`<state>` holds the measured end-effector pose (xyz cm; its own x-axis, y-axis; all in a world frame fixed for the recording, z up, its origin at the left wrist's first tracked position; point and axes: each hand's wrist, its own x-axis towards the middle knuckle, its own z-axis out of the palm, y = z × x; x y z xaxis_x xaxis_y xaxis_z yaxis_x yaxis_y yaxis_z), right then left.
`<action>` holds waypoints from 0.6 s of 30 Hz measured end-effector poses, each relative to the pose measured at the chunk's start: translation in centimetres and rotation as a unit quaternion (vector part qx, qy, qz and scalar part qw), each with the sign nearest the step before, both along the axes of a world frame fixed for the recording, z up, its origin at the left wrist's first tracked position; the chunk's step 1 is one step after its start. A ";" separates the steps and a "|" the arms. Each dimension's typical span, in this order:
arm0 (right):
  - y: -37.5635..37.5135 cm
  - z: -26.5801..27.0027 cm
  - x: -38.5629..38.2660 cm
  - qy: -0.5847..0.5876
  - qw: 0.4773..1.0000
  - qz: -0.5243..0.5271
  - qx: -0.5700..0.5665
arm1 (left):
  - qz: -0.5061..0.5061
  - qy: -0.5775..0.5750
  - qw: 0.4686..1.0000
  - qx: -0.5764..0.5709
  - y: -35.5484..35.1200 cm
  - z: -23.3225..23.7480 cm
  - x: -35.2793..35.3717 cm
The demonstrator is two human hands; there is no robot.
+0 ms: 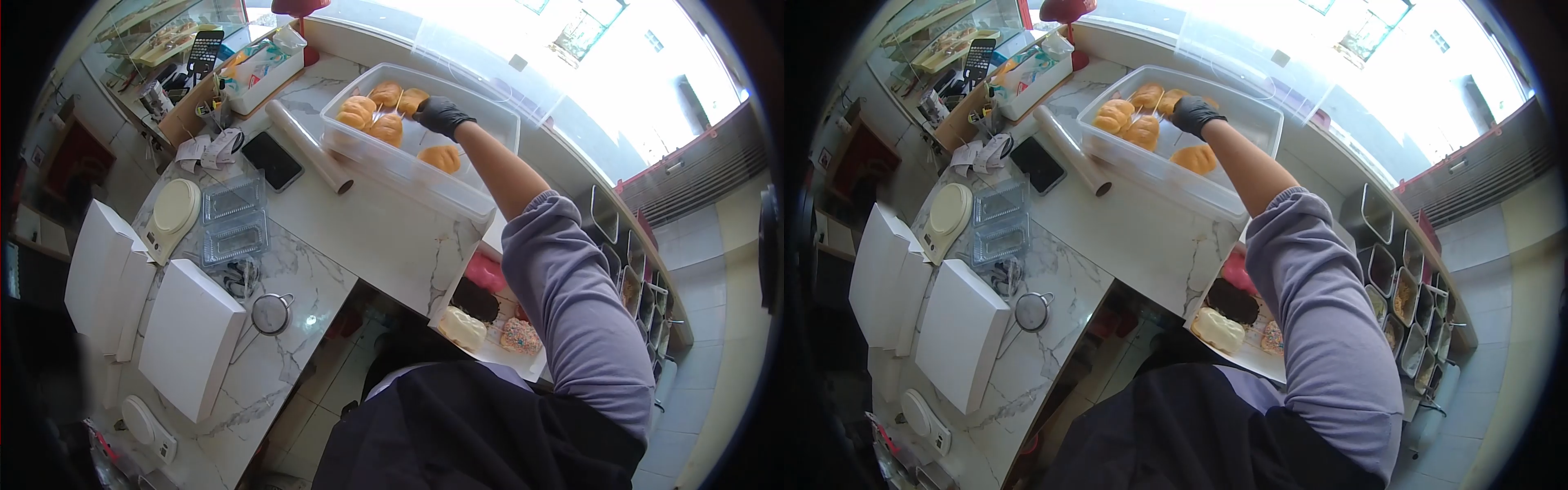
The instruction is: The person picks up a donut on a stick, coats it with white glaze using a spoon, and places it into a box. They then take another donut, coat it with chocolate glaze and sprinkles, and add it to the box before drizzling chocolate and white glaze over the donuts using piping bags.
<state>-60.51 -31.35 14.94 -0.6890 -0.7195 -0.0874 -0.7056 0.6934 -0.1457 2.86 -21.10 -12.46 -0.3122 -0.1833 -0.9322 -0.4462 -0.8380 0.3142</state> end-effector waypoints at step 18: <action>0.8 1.3 -2.6 -0.112 0.983 -0.068 0.130 | -0.029 -0.013 0.999 -0.010 0.2 0.2 0.1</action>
